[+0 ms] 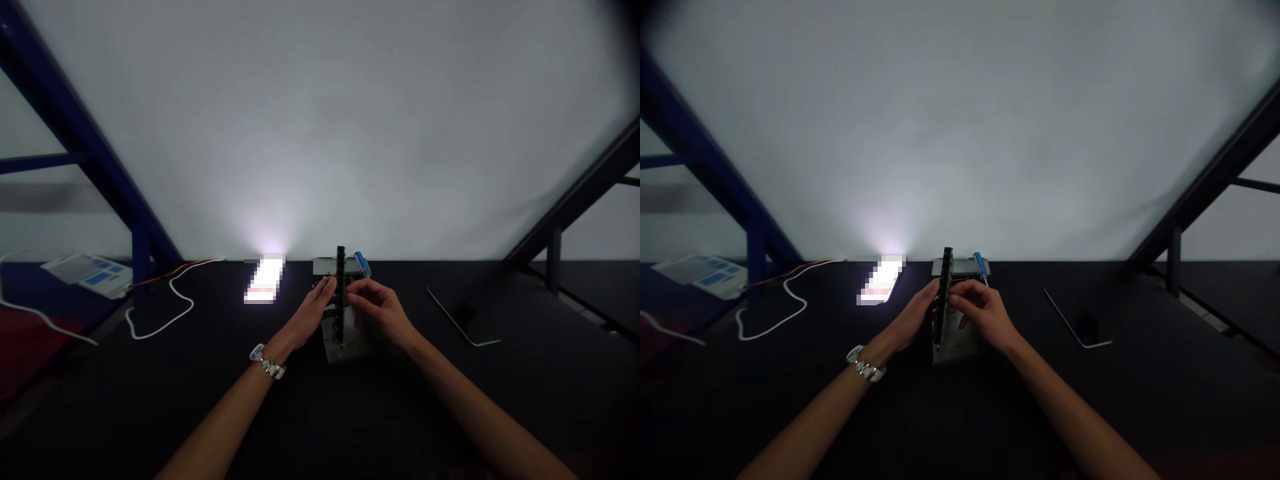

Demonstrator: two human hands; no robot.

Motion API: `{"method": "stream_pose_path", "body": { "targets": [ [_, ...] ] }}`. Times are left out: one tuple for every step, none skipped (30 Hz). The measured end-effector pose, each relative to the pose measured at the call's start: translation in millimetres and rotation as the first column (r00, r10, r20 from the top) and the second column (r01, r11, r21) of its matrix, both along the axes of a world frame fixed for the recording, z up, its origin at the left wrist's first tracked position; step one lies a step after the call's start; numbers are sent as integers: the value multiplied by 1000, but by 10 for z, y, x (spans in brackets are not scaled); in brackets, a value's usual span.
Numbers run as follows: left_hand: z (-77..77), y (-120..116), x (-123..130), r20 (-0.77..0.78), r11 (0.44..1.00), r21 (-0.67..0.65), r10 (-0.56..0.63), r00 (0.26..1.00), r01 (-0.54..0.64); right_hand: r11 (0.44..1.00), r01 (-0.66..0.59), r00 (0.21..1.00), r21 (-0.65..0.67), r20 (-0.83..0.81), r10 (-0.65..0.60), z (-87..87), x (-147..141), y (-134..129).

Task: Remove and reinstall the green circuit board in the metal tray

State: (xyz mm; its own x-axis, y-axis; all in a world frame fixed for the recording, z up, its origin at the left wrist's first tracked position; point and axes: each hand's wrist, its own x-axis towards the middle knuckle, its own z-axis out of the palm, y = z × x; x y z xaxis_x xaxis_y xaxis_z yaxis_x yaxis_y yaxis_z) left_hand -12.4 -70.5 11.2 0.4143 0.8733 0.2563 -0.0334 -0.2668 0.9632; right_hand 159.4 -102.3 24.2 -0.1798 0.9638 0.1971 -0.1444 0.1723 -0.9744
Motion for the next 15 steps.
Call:
{"method": "stream_pose_path", "body": {
  "targets": [
    [-1, -1, -1, 25, 996, -82, -16, 1000, 18, 1000, -10, 1000, 4, 0, 9, -5, -10, -7],
    [1, -3, -2, 55, 986, -164, -30, 998, 38, 1000, -20, 1000, 6, 1, 20, -5, -20, -15],
    [6, -5, 1, 80, 975, -214, -35, 996, 51, 999, -34, 999, 4, 4, 34, -2, -32, -25],
    [12, -8, 8, 99, 972, -229, -34, 994, 56, 999, -44, 999, -2, 8, 44, 6, -46, -37],
    [20, -12, 19, 114, 973, -225, -28, 993, 53, 999, -47, 999, -9, 12, 47, 18, -63, -49],
    [30, -16, 33, 123, 976, -211, -17, 992, 43, 999, -40, 999, -16, 18, 41, 33, -81, -63],
    [42, -19, 46, 125, 981, -192, -2, 992, 27, 1000, -24, 999, -19, 25, 24, 48, -97, -75],
    [56, -21, 57, 118, 986, -169, 19, 993, 1, 1000, -3, 999, -17, 34, 4, 64, -110, -85],
    [73, -21, 61, 103, 989, -146, 45, 994, -30, 1000, 15, 999, -14, 45, -15, 78, -116, -91],
    [92, -18, 56, 85, 990, -125, 73, 994, -62, 999, 33, 998, -10, 56, -33, 90, -112, -91],
    [114, -12, 42, 68, 990, -109, 100, 993, -93, 999, 54, 996, -5, 65, -54, 98, -97, -85],
    [138, -2, 19, 52, 987, -101, 130, 990, -125, 997, 81, 994, 2, 74, -81, 102, -70, -72],
    [162, 11, -12, 37, 983, -100, 162, 986, -157, 994, 111, 990, 8, 82, -112, 101, -33, -53],
    [187, 26, -49, 27, 977, -105, 191, 981, -188, 990, 142, 985, 9, 93, -142, 93, 12, -29],
    [210, 42, -86, 15, 970, -112, 219, 976, -216, 987, 161, 981, 0, 110, -160, 78, 61, -3]
  ]
}}
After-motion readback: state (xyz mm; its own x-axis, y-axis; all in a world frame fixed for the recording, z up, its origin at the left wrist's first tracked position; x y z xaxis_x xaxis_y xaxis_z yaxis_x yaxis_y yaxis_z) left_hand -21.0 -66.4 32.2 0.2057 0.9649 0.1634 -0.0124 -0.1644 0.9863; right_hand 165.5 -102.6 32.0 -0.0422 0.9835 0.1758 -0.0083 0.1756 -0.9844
